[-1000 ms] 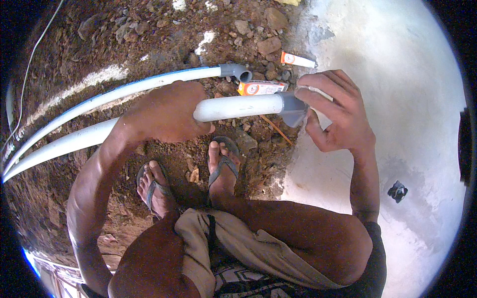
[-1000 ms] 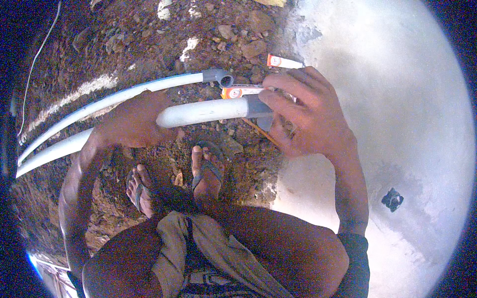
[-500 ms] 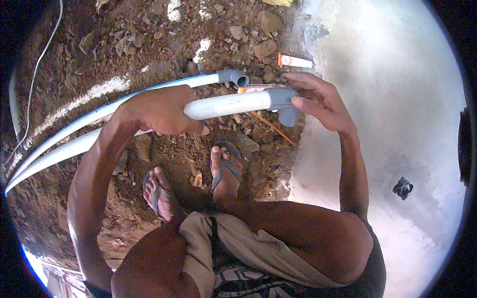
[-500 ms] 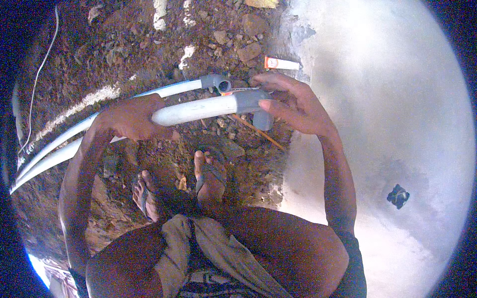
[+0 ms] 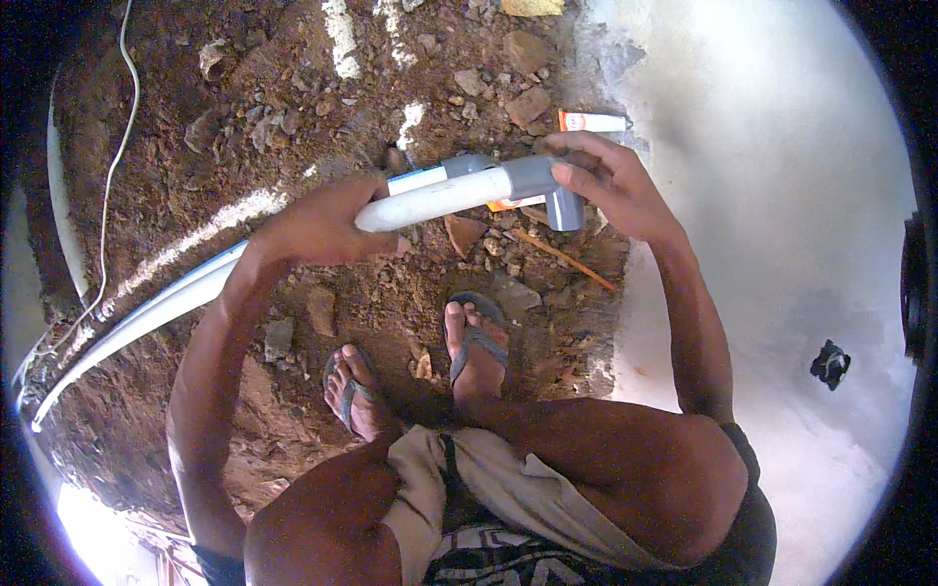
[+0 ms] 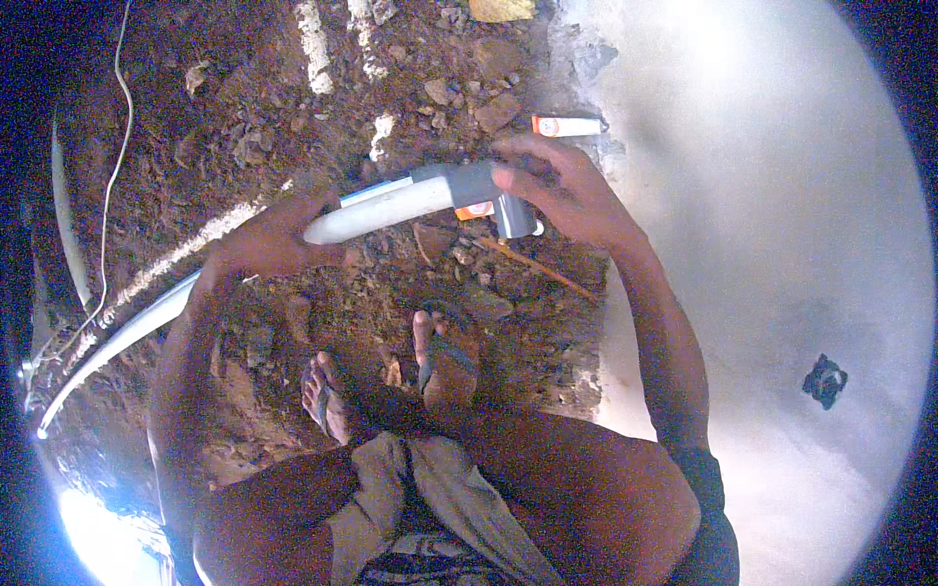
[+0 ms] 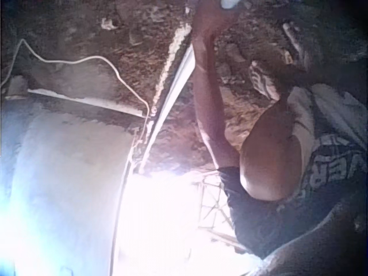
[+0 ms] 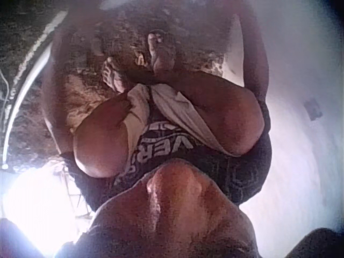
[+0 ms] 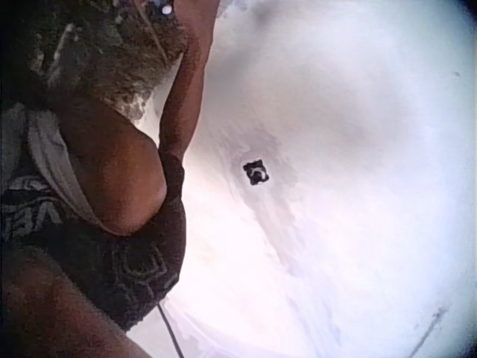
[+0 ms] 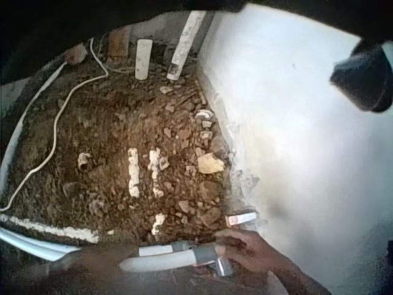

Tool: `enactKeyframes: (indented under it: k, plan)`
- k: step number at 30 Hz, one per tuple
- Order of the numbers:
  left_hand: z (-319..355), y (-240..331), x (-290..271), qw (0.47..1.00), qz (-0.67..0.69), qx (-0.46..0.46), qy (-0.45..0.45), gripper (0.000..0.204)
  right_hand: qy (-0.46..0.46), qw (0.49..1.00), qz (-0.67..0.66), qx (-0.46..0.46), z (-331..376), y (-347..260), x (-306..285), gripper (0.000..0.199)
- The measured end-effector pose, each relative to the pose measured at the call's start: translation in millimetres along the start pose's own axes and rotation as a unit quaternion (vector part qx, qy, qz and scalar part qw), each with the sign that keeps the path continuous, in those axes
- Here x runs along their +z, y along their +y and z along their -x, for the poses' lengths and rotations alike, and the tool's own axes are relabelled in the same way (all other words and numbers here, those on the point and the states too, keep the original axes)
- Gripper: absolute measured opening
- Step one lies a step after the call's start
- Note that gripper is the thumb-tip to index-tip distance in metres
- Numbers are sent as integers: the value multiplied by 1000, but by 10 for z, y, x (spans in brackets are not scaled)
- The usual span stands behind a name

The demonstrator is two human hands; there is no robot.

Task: The person applies glue to a PVC pipe and elbow joint, then connects them. They repeat this process with another pipe and elbow joint, assembling a short pipe assembly on the ground.

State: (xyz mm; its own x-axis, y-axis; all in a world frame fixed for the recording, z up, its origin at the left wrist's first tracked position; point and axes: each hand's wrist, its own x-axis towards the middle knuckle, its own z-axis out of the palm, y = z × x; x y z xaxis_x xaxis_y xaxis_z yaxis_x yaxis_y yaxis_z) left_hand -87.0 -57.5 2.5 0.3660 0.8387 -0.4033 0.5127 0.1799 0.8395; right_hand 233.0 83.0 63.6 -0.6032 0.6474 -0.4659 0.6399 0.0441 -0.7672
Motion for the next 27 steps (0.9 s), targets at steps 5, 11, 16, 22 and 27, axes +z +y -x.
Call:
enactKeyframes:
  k: [5, 11, 16, 22, 27]
  plan:
    - [-7, 20, 119, 990, -124, -34, 60, 42, 10, 999, -18, 31, -134, 11, 45, 40]
    - [-81, 91, 259, 973, -172, -87, 125, 32, 13, 976, -123, 179, -354, 77, 88, 35]
    - [-228, -62, 283, 965, -219, -85, 120, 36, 38, 960, -211, 180, -533, 281, 116, 34]
    - [-537, -283, 231, 976, -190, -99, 38, 53, 19, 919, -332, 213, -562, 477, 42, 39]
    - [-766, -618, 228, 986, -134, -98, -5, 62, 142, 897, -345, 235, -445, 595, 58, 43]
